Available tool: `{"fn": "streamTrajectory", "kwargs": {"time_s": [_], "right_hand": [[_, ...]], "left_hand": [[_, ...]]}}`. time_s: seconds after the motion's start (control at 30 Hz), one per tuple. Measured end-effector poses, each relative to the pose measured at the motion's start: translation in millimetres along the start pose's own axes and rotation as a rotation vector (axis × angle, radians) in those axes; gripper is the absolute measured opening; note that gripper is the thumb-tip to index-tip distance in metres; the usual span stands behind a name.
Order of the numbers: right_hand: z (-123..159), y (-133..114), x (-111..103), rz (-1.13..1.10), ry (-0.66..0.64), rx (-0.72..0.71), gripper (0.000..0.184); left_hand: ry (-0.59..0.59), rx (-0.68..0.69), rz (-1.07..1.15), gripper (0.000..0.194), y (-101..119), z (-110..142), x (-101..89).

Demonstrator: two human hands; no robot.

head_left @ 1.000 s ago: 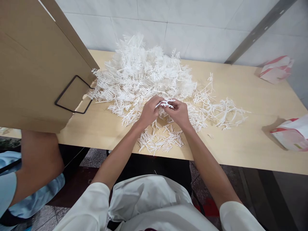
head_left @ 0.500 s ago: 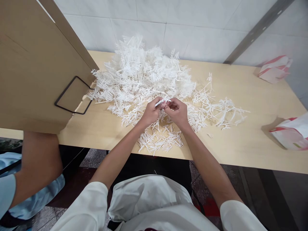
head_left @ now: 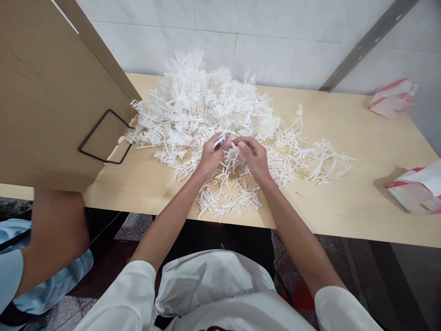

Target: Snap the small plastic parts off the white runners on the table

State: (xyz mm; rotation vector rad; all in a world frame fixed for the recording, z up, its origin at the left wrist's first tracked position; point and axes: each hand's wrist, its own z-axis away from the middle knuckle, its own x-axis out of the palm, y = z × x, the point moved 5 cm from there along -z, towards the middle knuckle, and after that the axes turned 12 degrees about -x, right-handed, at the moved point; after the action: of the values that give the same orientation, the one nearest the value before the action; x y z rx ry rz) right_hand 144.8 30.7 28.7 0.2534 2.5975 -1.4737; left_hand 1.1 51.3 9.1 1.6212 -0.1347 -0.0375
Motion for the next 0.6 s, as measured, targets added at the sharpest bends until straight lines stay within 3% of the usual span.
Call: {"fn": "streamTrajectory", "kwargs": {"time_s": [0.17,0.47,0.6], "right_hand": [[1.9,5.5,6.4,-0.035,-0.060,0.029,0.028],[3.9,6.8,10.0,-0.014,-0.083,-0.046,0.014],[4.7,4.2,11.8,-0.082,-0.076,-0.009,0.010]], "left_hand": [[-0.040,-0.017,-0.003,0.037,-2.4,-0.3,0.7],[-0.116,-0.034,0.065,0.021,-6.8,-1.2,6.5],[-0.182,-0.151,0.183,0.022,-13.6,0.3,12.4]]}}
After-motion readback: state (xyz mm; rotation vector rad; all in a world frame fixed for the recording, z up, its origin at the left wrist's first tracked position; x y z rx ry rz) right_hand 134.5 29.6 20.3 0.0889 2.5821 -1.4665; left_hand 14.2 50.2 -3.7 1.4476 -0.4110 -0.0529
